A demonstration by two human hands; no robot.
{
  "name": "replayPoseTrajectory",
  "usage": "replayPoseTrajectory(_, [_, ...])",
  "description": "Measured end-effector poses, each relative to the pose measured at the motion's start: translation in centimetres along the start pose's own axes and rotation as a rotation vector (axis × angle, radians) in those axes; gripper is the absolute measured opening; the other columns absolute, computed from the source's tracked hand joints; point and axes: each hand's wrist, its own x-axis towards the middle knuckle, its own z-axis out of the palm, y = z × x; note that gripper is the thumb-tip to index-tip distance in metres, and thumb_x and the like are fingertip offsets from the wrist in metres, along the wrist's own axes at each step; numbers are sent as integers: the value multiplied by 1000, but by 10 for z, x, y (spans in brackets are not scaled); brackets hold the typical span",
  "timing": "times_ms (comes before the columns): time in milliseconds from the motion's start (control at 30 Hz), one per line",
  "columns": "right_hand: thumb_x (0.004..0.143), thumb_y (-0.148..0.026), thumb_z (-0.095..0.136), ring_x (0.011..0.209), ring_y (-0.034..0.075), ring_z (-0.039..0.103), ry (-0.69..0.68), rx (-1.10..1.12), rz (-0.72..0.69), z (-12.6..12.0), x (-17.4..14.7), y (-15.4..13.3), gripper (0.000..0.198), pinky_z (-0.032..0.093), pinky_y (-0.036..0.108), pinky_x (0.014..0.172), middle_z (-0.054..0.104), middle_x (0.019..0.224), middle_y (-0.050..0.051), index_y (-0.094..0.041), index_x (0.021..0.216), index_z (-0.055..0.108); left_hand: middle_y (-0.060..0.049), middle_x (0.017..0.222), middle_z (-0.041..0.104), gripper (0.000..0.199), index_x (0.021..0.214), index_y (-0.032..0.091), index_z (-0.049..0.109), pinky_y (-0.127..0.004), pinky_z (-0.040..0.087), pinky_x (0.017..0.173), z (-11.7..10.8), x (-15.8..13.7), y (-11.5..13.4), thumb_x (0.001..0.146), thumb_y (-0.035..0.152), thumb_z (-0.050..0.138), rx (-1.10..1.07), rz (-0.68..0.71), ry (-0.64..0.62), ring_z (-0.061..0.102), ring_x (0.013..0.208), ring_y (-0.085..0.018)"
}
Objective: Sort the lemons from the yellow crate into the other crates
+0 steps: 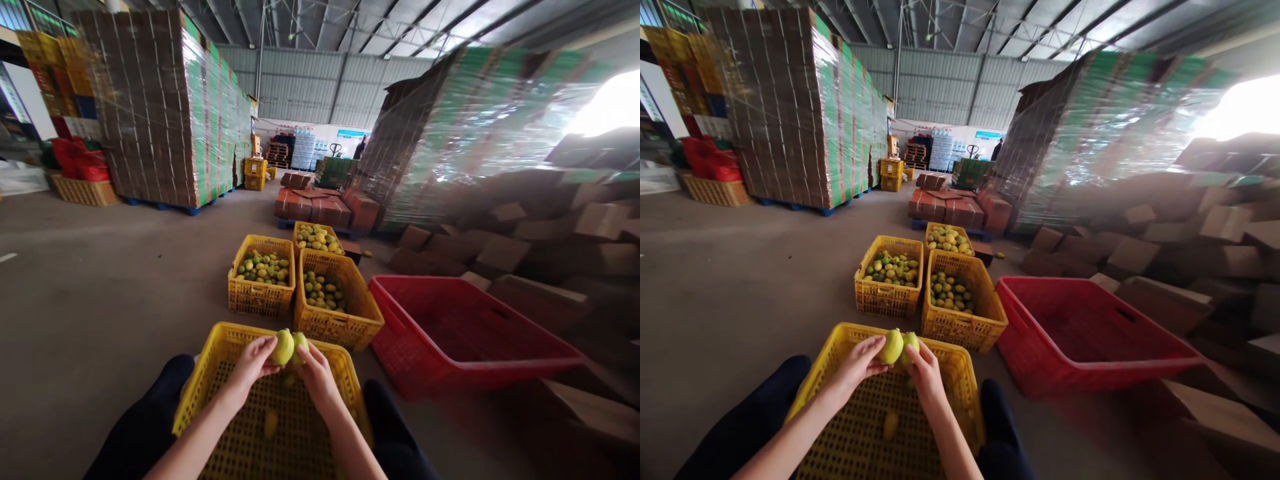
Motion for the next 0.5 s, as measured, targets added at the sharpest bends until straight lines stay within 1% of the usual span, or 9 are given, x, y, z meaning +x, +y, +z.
replayPoseTrajectory(100, [65, -45, 83, 91, 26, 66, -11, -4, 3, 0, -1, -4, 34, 51, 34, 76, 74, 95, 6, -22, 89, 74, -10, 92, 75, 52, 102, 15, 67, -25, 55, 66, -3, 5, -7, 71, 55, 77, 4, -15, 2, 72, 70, -17])
replayPoseTrajectory(200, [64, -46, 83, 92, 27, 66, 9, -15, 6, -1, -1, -4, 35, 50, 35, 75, 74, 93, 6, -21, 87, 74, -7, 89, 74, 47, 99, 16, 65, -25, 55, 66, -2, 6, -8, 73, 53, 76, -35, -8, 31, 71, 67, -15])
replayPoseTrajectory(267, [64, -46, 84, 91, 26, 66, 47, -29, -1, -1, -1, -3, 37, 50, 34, 74, 73, 93, 6, -22, 90, 74, -4, 87, 73, 44, 94, 17, 64, -25, 55, 66, 1, 4, -7, 70, 51, 79, -72, 26, 54, 70, 67, -15])
replayPoseTrajectory(333, [62, -46, 85, 89, 26, 66, 71, -33, -12, 0, -1, -2, 39, 49, 34, 73, 73, 92, 5, -22, 91, 74, -2, 83, 71, 44, 88, 17, 64, -25, 55, 66, 6, 1, -3, 63, 47, 85, -105, 51, 70, 68, 66, -13])
replayPoseTrajectory(400, [61, -48, 86, 88, 26, 66, 65, -30, -20, 1, 0, -1, 39, 49, 34, 73, 73, 89, 5, -21, 86, 73, -1, 80, 70, 44, 83, 16, 65, -24, 55, 66, 9, -2, 1, 57, 43, 89, -126, 54, 74, 66, 63, -11])
replayPoseTrajectory(500, [59, -50, 85, 90, 26, 66, 47, -27, -30, 2, 0, -2, 37, 48, 33, 73, 73, 85, 5, -21, 78, 72, -3, 81, 71, 45, 84, 15, 68, -23, 53, 66, 10, -4, 6, 57, 43, 89, -113, 52, 50, 64, 63, -10])
